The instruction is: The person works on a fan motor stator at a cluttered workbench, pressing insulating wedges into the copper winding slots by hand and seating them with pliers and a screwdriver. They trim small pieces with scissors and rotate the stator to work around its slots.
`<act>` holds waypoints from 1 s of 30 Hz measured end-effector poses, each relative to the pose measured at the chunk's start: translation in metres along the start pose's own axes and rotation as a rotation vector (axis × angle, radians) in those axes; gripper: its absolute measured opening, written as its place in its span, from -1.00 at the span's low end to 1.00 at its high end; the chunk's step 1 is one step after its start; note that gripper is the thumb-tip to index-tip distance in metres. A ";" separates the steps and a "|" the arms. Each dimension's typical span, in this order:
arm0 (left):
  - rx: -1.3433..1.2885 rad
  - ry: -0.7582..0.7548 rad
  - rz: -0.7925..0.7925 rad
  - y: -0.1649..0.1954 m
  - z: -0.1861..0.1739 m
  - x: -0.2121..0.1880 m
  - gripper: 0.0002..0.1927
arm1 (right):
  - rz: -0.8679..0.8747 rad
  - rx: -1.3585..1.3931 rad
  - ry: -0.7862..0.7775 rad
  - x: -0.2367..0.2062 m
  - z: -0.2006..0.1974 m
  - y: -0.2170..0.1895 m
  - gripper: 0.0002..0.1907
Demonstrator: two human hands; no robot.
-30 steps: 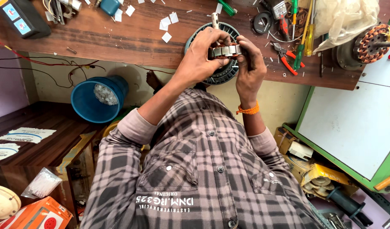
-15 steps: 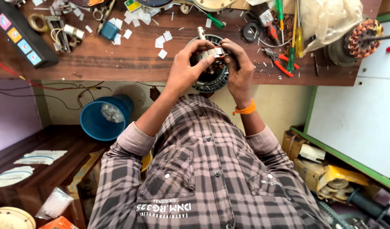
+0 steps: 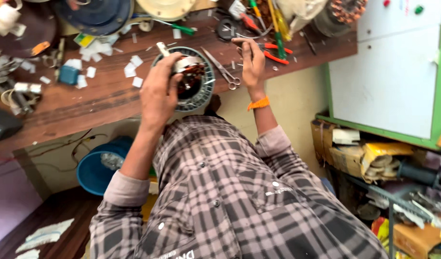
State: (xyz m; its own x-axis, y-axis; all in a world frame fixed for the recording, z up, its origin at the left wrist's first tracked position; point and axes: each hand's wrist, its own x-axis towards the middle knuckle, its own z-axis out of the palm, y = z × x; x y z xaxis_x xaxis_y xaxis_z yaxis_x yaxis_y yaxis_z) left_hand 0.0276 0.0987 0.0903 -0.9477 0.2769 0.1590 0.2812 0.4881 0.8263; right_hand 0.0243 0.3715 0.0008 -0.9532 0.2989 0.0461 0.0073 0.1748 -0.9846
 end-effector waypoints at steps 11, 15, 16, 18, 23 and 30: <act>-0.577 0.337 -0.133 -0.088 -0.003 -0.054 -0.33 | -0.066 -0.527 0.063 0.004 -0.115 0.093 -0.87; -0.551 0.646 -0.371 -0.122 -0.004 -0.100 -0.45 | 0.232 -0.361 -0.054 -0.009 -0.088 0.098 -0.83; -0.566 0.701 -0.440 -0.125 -0.002 -0.107 -0.49 | 0.159 -0.379 -0.120 -0.004 -0.077 0.097 -0.84; -0.573 0.746 -0.523 -0.126 0.001 -0.114 -0.59 | 0.022 -0.406 -0.252 0.005 -0.053 0.091 -0.86; -0.360 0.625 -0.576 -0.106 0.010 -0.121 -0.82 | -0.024 -0.134 -0.433 0.048 0.001 0.073 -0.84; -0.134 0.710 -0.644 -0.106 0.042 -0.152 -0.88 | -0.142 -0.185 -0.544 0.035 0.021 0.109 -0.84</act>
State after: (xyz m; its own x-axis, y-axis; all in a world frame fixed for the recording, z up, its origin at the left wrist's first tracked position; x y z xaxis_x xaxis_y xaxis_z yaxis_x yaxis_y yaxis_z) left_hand 0.1485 0.0396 -0.0442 -0.7972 -0.5965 -0.0929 -0.3020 0.2608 0.9169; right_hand -0.0145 0.3816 -0.1079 -0.9665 -0.2545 0.0338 -0.1254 0.3534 -0.9270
